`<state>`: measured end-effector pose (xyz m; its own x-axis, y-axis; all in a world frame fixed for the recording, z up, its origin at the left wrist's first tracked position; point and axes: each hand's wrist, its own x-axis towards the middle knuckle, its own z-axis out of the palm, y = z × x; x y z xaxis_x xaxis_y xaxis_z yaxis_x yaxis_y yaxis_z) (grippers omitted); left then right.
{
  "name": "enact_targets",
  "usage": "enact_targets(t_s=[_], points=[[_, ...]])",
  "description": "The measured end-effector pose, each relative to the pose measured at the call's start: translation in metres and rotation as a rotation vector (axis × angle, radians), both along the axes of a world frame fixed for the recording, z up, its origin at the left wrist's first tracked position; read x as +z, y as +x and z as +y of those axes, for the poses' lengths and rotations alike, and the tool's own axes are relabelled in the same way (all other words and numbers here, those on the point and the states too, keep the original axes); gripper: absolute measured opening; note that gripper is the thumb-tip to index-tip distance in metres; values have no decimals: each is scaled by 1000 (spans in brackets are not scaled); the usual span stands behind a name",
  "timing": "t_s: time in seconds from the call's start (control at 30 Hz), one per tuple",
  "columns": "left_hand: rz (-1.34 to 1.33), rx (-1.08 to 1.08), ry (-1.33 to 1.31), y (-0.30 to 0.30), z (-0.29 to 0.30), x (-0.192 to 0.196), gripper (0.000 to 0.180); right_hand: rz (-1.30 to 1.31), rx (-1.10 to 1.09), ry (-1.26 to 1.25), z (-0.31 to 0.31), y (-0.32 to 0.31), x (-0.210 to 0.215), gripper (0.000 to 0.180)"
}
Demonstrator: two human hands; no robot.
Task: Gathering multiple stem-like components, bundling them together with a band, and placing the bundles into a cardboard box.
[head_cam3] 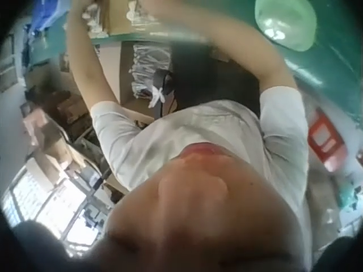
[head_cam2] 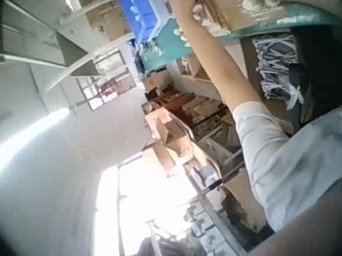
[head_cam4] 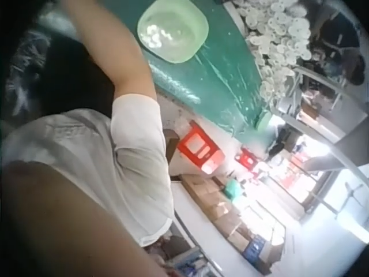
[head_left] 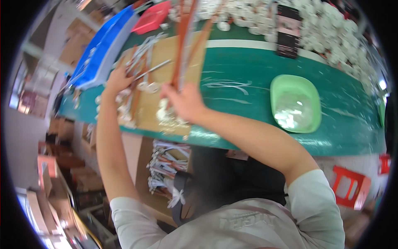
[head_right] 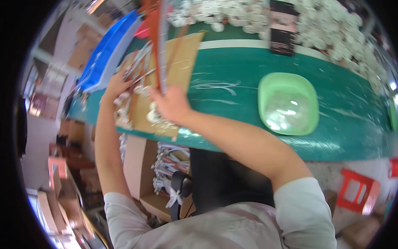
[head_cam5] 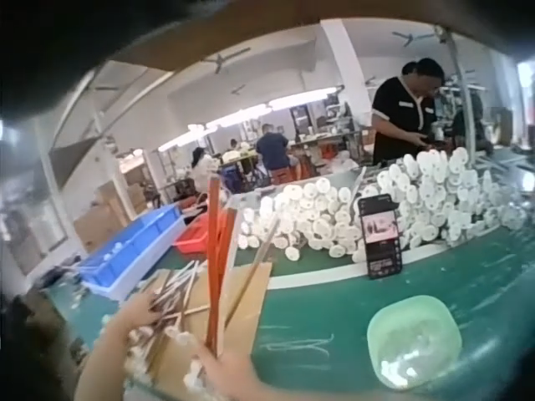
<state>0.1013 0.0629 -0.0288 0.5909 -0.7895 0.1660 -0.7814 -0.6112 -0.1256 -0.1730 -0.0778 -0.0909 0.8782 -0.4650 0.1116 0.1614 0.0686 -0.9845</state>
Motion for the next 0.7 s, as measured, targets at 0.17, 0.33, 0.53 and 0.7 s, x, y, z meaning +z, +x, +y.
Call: enact_targets(t_s=[0.17,0.33,0.53,0.7], points=[[-16,99,89,38,-15,-21,31,-91,-36,-72,9,5,1,37],[-96,196,75,62,-20,-25,24,-103,-18,-89,4,0,5,36],[-22,206,74,68,-11,-8,24,-128,-23,-77,7,-7,8,36],[71,258,234,37,-20,34,25,-49,57,-28,-2,-11,12,33]])
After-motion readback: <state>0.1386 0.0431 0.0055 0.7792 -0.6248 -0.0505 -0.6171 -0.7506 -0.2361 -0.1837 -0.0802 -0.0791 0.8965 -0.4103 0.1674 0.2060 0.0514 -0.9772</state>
